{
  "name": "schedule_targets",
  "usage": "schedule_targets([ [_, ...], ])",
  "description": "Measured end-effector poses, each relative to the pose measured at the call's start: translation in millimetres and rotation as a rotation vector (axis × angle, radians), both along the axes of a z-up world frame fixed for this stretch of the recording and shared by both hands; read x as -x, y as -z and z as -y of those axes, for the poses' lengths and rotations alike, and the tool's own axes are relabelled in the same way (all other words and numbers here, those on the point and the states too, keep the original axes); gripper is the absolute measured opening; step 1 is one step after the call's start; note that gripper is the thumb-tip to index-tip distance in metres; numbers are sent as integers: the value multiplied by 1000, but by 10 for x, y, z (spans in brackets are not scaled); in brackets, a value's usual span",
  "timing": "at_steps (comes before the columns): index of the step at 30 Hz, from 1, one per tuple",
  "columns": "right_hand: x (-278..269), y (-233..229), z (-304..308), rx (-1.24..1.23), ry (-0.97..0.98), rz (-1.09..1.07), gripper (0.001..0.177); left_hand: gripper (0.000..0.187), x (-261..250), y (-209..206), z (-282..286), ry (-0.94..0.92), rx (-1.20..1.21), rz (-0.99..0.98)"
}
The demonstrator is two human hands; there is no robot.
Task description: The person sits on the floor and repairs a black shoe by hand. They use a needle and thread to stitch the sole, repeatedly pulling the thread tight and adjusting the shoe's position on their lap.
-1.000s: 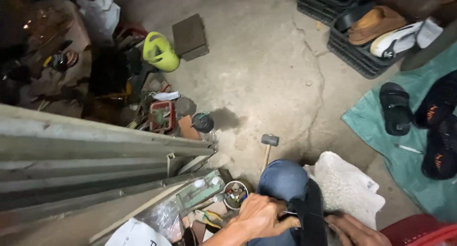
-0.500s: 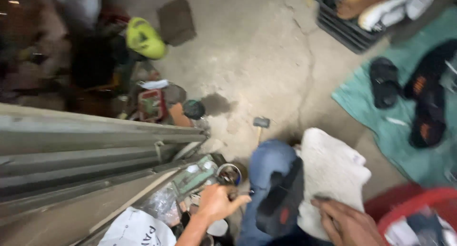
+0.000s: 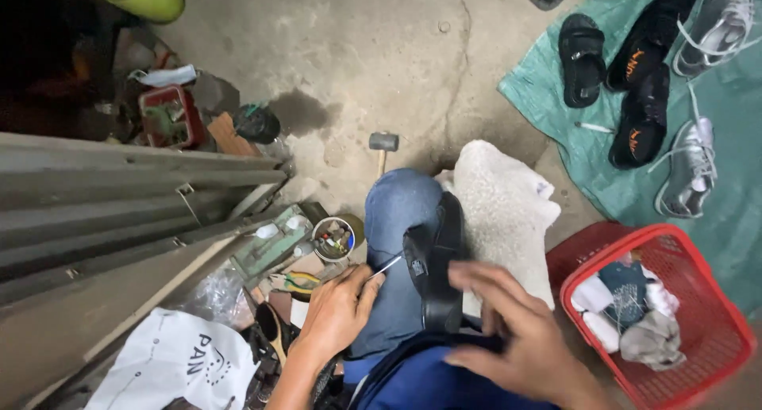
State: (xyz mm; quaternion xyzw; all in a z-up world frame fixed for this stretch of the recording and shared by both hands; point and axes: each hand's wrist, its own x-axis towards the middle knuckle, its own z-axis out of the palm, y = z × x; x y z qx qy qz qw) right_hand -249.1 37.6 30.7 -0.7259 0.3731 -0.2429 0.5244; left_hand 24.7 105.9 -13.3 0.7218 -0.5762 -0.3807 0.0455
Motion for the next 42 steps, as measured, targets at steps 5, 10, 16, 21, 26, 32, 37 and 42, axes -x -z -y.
schedule_targets([
  [5,15,252,28,135,46,-455,112,33,134,-45,-49,14,60,-41],
  [10,503,544,166,-84,20,-570,96,33,315,-118,76,-40,-84,-221],
  [16,620,795,12,43,130,-177,54,35,469,-17,91,-42,-97,-172],
  [21,667,651,18,19,230,-147,61,36,511,111,16,-248,17,-514],
  [26,542,551,46,-67,252,-111,59,15,661,-21,105,-291,411,-541],
  [32,518,603,40,-93,278,-53,59,16,856,86,328,-167,645,-242],
  [37,542,639,-10,-115,287,-30,57,11,948,170,487,-115,554,-76],
  [42,502,594,-10,-140,294,5,55,8,905,50,464,-213,326,-396],
])
